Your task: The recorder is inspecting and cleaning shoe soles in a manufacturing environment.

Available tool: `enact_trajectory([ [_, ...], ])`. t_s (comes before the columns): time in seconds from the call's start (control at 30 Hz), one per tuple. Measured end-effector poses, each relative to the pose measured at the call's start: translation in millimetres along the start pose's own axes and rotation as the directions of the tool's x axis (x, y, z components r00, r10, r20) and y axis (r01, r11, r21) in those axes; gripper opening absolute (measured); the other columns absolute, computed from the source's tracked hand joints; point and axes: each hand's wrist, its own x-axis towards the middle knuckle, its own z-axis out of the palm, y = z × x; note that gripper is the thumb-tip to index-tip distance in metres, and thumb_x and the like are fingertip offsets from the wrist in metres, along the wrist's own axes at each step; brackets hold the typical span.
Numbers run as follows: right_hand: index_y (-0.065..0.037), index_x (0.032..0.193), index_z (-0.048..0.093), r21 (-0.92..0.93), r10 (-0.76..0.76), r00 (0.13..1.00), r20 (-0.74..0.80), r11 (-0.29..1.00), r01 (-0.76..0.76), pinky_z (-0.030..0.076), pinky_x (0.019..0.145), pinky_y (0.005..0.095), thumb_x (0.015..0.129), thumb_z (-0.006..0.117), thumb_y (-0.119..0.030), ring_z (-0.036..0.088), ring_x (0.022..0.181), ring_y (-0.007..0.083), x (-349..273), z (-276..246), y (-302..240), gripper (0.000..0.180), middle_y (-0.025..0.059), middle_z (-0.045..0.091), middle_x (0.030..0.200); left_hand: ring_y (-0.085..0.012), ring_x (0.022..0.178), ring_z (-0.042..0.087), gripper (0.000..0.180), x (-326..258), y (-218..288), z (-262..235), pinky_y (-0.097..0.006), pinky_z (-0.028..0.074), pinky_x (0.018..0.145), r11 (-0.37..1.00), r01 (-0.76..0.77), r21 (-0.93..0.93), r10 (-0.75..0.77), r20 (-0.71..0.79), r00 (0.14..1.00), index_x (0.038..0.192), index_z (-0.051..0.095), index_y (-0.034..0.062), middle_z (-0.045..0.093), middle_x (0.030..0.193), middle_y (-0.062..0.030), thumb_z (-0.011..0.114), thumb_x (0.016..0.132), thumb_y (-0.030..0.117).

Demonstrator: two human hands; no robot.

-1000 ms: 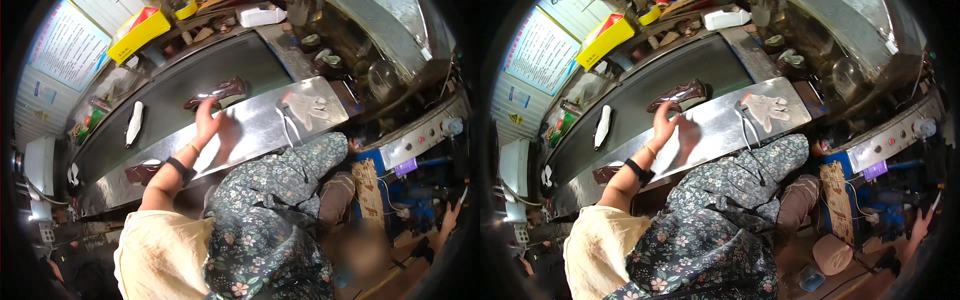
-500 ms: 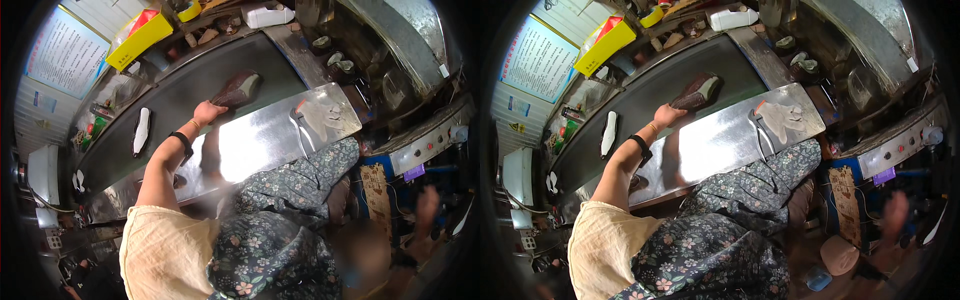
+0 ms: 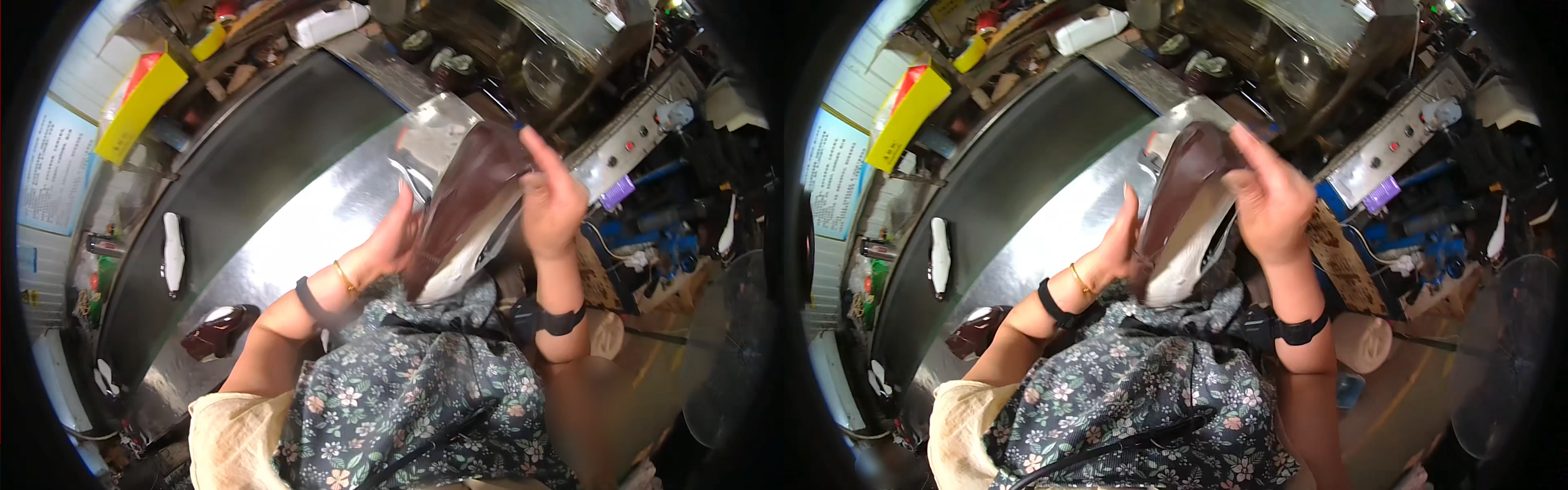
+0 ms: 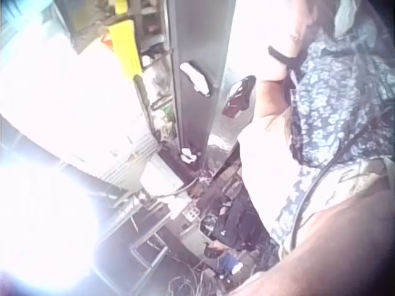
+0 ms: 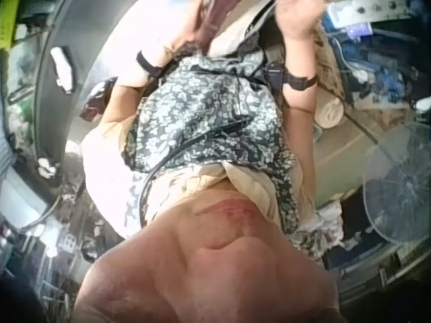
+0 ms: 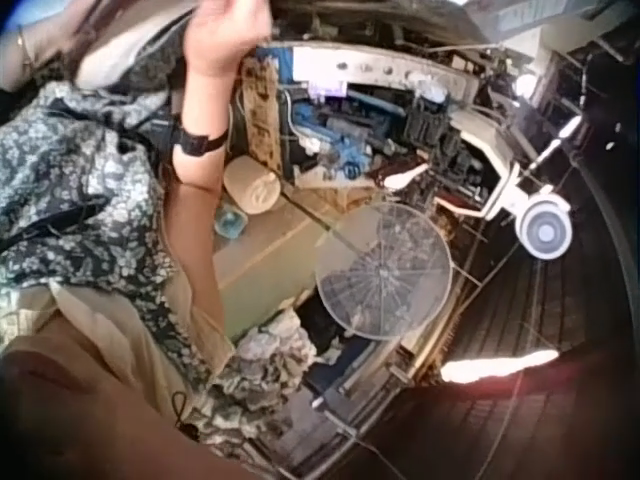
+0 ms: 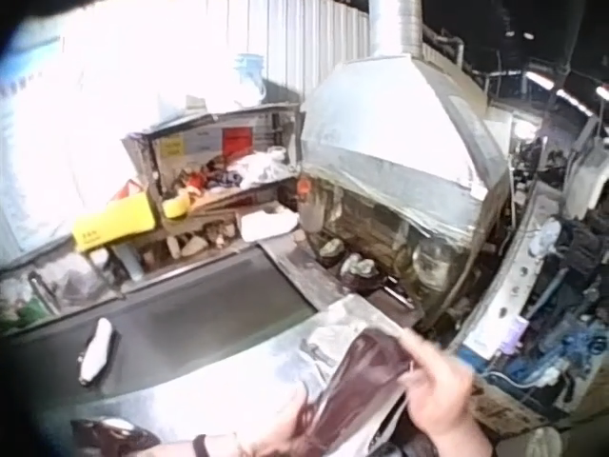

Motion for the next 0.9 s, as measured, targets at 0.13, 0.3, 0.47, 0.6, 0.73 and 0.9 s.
enact_trajectory([
  [0.13, 0.000, 0.107, 0.065, -0.351, -0.115, 0.941, 0.319, 0.908, 0.230, 0.054, 0.069, 0.0366, 0.080, 0.074, -0.021, 0.068, 0.080, 0.0319, -63.0, -1.6, -17.7, 0.035, 0.0162, 0.069, 0.098, -0.0206, 0.103, 0.061, 0.054, 40.9, -23.0, 22.7, -0.034, 0.048, 0.094, 0.911, -0.223, 0.347, 0.254, -0.046, 0.966, 0.116, 0.058, -0.0016, 0.063, 0.115, -0.0130, 0.045, 0.099, 0.048],
  [0.3, 0.000, 0.111, 0.063, -0.460, 0.169, 0.965, 0.203, 0.886, -0.058, 0.054, 0.072, 0.0368, 0.086, 0.069, -0.022, 0.067, 0.087, 0.0331, -102.8, -40.7, -14.5, 0.034, 0.0158, 0.068, 0.105, -0.0146, 0.085, 0.063, 0.044, 66.8, -57.0, 35.2, -0.028, 0.050, 0.081, 0.886, -0.192, 0.423, 0.242, -0.066, 0.968, 0.103, 0.063, -0.0008, 0.067, 0.093, -0.0084, 0.046, 0.100, 0.039],
  [0.47, -0.002, 0.111, 0.064, -0.345, 0.160, 0.953, 0.259, 0.937, -0.064, 0.054, 0.072, 0.0379, 0.086, 0.069, -0.017, 0.068, 0.083, 0.0337, -100.8, -60.4, 1.9, 0.030, 0.0169, 0.069, 0.099, -0.0182, 0.090, 0.062, 0.032, 78.9, -63.5, 37.3, -0.029, 0.048, 0.085, 0.843, -0.204, 0.497, 0.264, -0.051, 0.963, 0.106, 0.063, 0.0002, 0.066, 0.098, -0.0114, 0.050, 0.099, 0.028],
  [0.6, -0.002, 0.122, 0.059, -0.129, 0.464, 0.882, 0.082, 0.882, -0.452, 0.052, 0.076, 0.0327, 0.091, 0.063, -0.014, 0.068, 0.090, 0.0341, -109.0, -32.4, 27.1, 0.034, 0.0214, 0.067, 0.102, -0.0335, 0.122, 0.048, 0.052, 78.2, -61.7, 18.7, -0.037, 0.037, 0.105, -0.256, -0.587, 0.768, 0.538, 0.618, 0.573, 0.128, 0.050, 0.0010, 0.052, 0.126, -0.0195, 0.067, 0.084, 0.023],
  [0.73, 0.001, 0.124, 0.058, -0.266, 0.682, 0.715, 0.152, 0.725, -0.635, 0.047, 0.091, 0.0389, 0.090, 0.064, -0.018, 0.064, 0.106, 0.0349, -149.8, -1.7, 33.2, 0.040, 0.0249, 0.065, 0.110, -0.0256, 0.112, 0.054, 0.058, 88.2, -36.5, -8.4, -0.035, 0.042, 0.098, -0.049, -0.221, 0.974, 0.545, 0.211, 0.811, 0.129, 0.050, 0.0042, 0.056, 0.118, -0.0144, 0.075, 0.080, 0.022],
  [0.9, 0.005, 0.113, 0.062, 0.158, 0.742, 0.603, 0.293, 0.584, -0.796, 0.047, 0.081, 0.0266, 0.099, 0.054, -0.027, 0.057, 0.087, 0.0057, -154.8, 0.1, 61.0, 0.035, 0.0035, 0.068, 0.094, -0.0135, 0.091, 0.061, 0.046, 100.0, -7.9, -25.5, -0.028, 0.051, 0.080, 0.585, -0.146, 0.798, 0.278, -0.028, 0.960, 0.130, 0.050, 0.0063, 0.063, 0.105, -0.0046, 0.069, 0.088, 0.015],
])
